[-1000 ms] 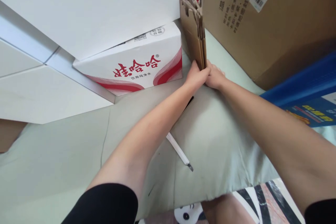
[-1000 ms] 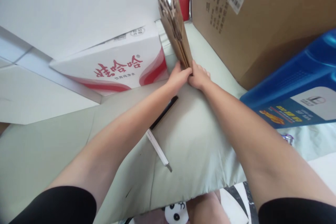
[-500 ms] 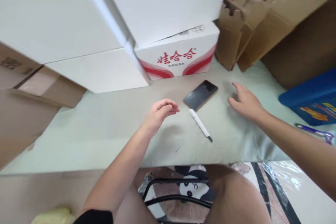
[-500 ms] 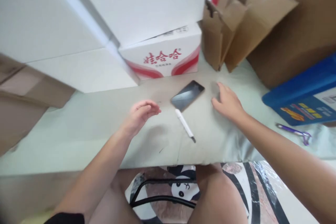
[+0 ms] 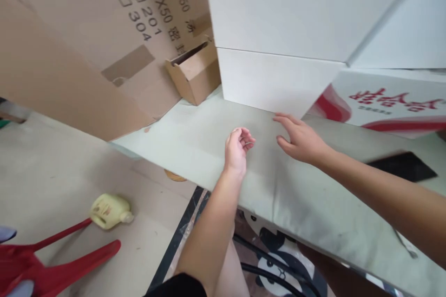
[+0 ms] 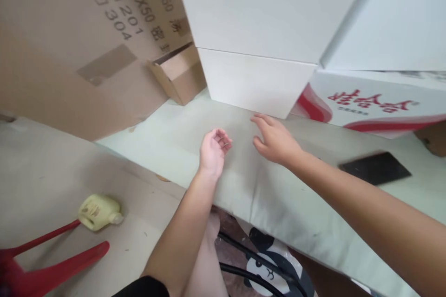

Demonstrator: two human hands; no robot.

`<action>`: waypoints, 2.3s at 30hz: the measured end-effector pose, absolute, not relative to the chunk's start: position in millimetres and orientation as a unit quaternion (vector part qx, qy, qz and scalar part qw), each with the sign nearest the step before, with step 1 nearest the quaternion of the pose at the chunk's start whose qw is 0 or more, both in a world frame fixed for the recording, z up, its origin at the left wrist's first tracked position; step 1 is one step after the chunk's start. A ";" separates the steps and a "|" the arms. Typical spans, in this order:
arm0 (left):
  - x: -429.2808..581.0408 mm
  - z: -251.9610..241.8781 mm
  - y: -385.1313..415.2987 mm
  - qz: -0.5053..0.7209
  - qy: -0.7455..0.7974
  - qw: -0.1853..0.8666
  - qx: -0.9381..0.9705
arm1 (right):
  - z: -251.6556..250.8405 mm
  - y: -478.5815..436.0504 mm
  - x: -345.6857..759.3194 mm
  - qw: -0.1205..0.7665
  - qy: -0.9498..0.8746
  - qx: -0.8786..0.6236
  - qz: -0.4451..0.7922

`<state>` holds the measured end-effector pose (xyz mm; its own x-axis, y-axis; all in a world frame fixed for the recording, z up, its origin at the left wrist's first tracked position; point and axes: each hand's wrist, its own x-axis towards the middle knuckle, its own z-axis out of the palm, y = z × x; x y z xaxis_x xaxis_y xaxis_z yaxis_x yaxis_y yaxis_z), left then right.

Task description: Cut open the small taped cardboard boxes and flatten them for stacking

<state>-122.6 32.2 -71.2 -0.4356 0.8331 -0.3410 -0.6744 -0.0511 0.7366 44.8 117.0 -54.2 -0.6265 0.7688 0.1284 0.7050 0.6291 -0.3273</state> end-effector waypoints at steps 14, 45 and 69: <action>-209.3 -63.3 23.3 0.826 0.373 0.414 -0.084 | -6.5 178.8 -281.8 0.141 -0.935 -0.311 0.093; -55.0 -36.7 38.8 0.649 0.426 0.385 0.499 | -18.2 -6.7 255.9 0.445 -0.800 -0.400 0.025; -39.6 -33.3 34.8 0.604 0.379 0.289 0.638 | -33.0 12.1 251.7 0.389 -0.793 -0.448 0.140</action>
